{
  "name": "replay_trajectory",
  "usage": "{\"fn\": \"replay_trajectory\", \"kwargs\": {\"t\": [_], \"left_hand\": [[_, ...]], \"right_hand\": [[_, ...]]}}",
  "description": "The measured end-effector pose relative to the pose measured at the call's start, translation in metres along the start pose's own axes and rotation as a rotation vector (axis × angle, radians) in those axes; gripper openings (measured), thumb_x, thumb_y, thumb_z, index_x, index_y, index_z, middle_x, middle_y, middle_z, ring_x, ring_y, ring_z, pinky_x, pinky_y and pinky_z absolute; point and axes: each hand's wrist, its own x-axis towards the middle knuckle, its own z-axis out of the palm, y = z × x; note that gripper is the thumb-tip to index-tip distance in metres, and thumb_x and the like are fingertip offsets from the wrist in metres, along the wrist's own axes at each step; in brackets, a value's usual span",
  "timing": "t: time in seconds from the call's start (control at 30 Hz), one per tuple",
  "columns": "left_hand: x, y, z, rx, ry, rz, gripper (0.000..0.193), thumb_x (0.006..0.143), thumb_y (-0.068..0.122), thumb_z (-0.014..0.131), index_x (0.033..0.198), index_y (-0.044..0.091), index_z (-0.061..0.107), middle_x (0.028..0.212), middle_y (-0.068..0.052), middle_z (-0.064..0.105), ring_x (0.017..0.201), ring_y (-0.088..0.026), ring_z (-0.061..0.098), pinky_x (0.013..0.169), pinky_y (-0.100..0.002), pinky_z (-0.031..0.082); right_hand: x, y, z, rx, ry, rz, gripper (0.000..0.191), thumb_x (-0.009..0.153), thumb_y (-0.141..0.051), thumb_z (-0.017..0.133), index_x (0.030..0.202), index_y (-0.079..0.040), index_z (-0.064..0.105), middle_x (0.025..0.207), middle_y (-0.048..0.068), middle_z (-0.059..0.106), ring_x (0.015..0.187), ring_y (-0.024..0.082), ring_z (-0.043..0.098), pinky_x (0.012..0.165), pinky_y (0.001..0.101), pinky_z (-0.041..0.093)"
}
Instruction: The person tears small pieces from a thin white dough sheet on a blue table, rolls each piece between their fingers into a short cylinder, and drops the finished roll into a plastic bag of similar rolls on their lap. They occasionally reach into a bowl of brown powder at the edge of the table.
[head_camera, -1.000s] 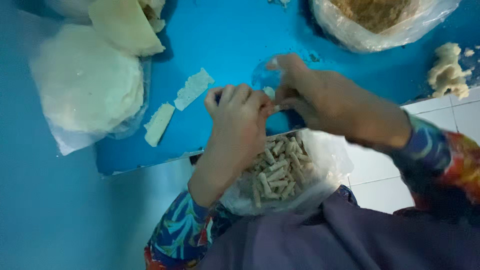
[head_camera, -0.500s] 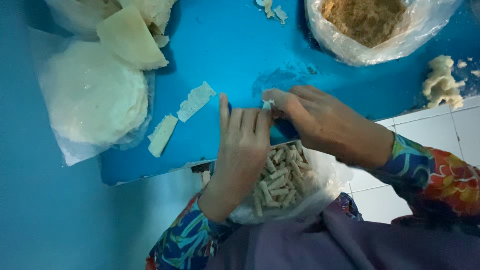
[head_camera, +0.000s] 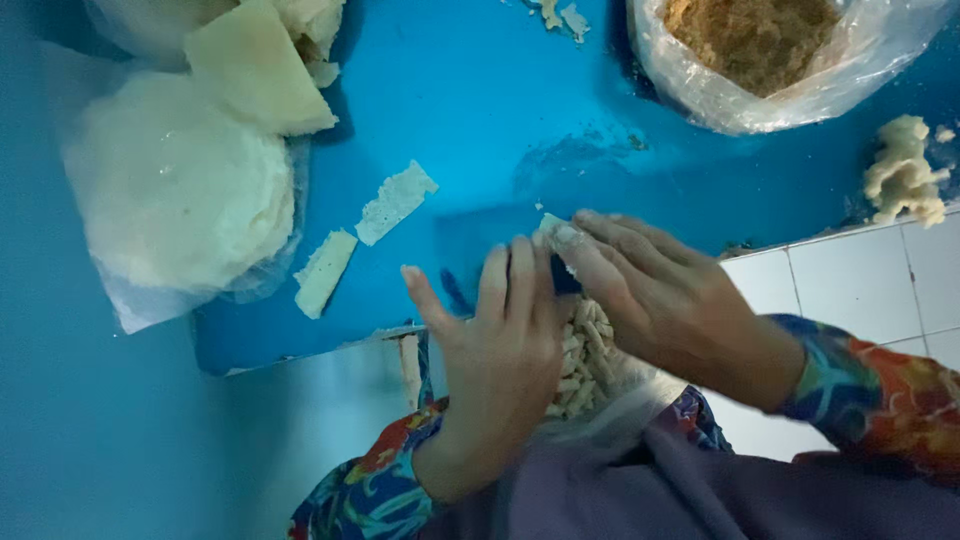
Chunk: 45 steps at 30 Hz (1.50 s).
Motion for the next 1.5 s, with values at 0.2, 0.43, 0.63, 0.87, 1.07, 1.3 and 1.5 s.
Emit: {"fn": "replay_trajectory", "kwargs": {"t": [0.2, 0.43, 0.63, 0.87, 1.07, 1.3, 1.5], "left_hand": [[0.025, -0.019, 0.005, 0.057, -0.017, -0.096, 0.061, 0.104, 0.047, 0.062, 0.142, 0.0, 0.062, 0.149, -0.012, 0.054, 0.14, -0.033, 0.044, 0.11, -0.085, 0.01], [0.024, -0.065, -0.013, 0.092, 0.113, -0.261, 0.041, 0.109, 0.027, 0.072, 0.141, 0.003, 0.063, 0.137, -0.01, 0.056, 0.13, -0.032, 0.049, 0.112, -0.074, 0.029], [0.067, -0.15, -0.015, 0.252, 0.282, -0.103, 0.026, 0.103, 0.008, 0.071, 0.125, 0.005, 0.057, 0.134, -0.014, 0.058, 0.126, -0.035, 0.053, 0.111, -0.046, 0.046], [0.086, -0.182, 0.029, -0.102, 0.386, -0.375, 0.052, 0.095, 0.014, 0.076, 0.133, 0.001, 0.043, 0.121, -0.028, 0.062, 0.112, -0.044, 0.06, 0.095, -0.051, 0.052], [0.061, -0.23, 0.0, -0.351, 0.6, -0.456, 0.025, 0.104, -0.002, 0.061, 0.126, 0.004, 0.052, 0.119, -0.011, 0.067, 0.105, -0.03, 0.072, 0.091, -0.04, 0.063], [0.017, -0.126, -0.048, -1.031, 0.466, -0.592, 0.017, 0.111, 0.01, 0.059, 0.127, 0.006, 0.062, 0.103, -0.001, 0.06, 0.088, -0.009, 0.059, 0.078, -0.026, 0.053], [-0.007, -0.015, -0.037, -1.46, 0.264, -0.573, 0.029, 0.107, 0.012, 0.059, 0.133, 0.001, 0.055, 0.125, -0.013, 0.062, 0.112, -0.019, 0.062, 0.094, -0.037, 0.055]], "right_hand": [[0.008, 0.011, 0.006, -0.054, -0.214, 0.107, 0.079, 0.079, 0.005, 0.064, 0.152, 0.004, 0.034, 0.157, 0.024, 0.044, 0.147, 0.041, 0.043, 0.122, 0.0582, 0.027], [0.027, 0.013, 0.0, 0.182, -0.1, 0.103, 0.075, 0.101, -0.003, 0.063, 0.164, -0.004, 0.023, 0.136, 0.009, 0.058, 0.13, 0.03, 0.056, 0.125, 0.0639, 0.03], [0.008, -0.021, -0.025, 0.224, -0.065, 0.044, 0.098, 0.074, 0.01, 0.058, 0.162, -0.004, 0.017, 0.146, 0.031, 0.061, 0.132, 0.038, 0.059, 0.113, 0.0623, 0.036], [-0.003, -0.008, -0.024, 0.337, 0.016, 0.161, 0.085, 0.09, 0.007, 0.066, 0.16, -0.002, 0.019, 0.127, 0.017, 0.07, 0.122, 0.039, 0.063, 0.109, 0.0548, 0.045], [0.0, -0.004, -0.032, 0.449, 0.036, 0.285, 0.082, 0.093, 0.007, 0.063, 0.162, -0.009, 0.022, 0.126, 0.015, 0.072, 0.12, 0.034, 0.068, 0.103, 0.0479, 0.053], [0.008, 0.015, -0.018, 0.722, 0.22, 0.101, 0.087, 0.102, 0.009, 0.064, 0.167, -0.016, 0.013, 0.158, 0.021, 0.052, 0.136, 0.033, 0.066, 0.109, 0.0441, 0.061], [0.008, -0.005, -0.021, 0.93, 0.041, 0.324, 0.097, 0.091, 0.003, 0.077, 0.166, -0.014, 0.018, 0.14, 0.016, 0.063, 0.119, 0.027, 0.074, 0.097, 0.0395, 0.062]]}}
